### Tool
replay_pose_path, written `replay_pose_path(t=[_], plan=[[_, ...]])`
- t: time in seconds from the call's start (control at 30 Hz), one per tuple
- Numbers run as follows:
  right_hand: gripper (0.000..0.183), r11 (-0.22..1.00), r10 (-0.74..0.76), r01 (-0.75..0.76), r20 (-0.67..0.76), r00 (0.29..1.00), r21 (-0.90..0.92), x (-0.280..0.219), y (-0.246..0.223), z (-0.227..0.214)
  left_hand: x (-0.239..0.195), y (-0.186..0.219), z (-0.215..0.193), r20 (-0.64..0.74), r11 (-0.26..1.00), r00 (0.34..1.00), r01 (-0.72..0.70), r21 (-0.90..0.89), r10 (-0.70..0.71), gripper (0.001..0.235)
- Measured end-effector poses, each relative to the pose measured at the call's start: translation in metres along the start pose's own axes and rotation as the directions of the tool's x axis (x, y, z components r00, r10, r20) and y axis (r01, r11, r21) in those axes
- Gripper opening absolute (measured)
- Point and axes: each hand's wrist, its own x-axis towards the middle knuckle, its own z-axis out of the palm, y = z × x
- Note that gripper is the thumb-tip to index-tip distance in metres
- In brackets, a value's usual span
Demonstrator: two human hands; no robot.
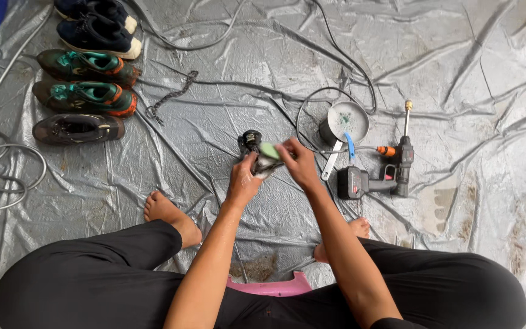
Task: The person scrubs a black shoe with a green brush, repeatedly dipping the brush into a metal bowl of soapy water to clean the shoe's exterior and interior.
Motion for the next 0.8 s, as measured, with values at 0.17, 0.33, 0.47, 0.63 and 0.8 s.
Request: replay_pose_path(t=[0.17, 0.33, 0.47, 0.63, 0.8], plan=[[0.027, 0.998, 0.004, -0.006, -0.033, 0.999, -0.061, 0.006, 0.012, -0.01, 0.011, -0.021, 0.007, 0.025, 0.998, 0.999, -0.024, 0.064, 0.022, 0.034], [0.028, 0.988, -0.117, 0.115, -0.016, 0.993, -0.098, 0.0, 0.013, -0.013, 0.004, -0.007, 0.005, -0.011, 0.999, 1.0, -0.012, 0.047, 0.013, 0.034], [0.026, 0.994, -0.087, 0.082, -0.07, 0.994, -0.066, 0.012, 0.043, -0.01, 0.014, -0.012, 0.004, 0.032, 0.998, 0.999, -0.023, 0.059, 0.021, 0.033], [0.025, 0.979, -0.191, 0.19, -0.003, 0.982, -0.079, 0.007, -0.004, -0.01, 0.019, -0.038, 0.02, 0.049, 1.0, 0.999, -0.02, -0.008, 0.021, 0.03], [0.024, 1.0, 0.023, -0.023, -0.092, 0.995, -0.004, 0.012, 0.067, -0.018, 0.02, -0.024, 0.008, 0.051, 0.999, 0.998, -0.045, 0.029, 0.043, 0.041]])
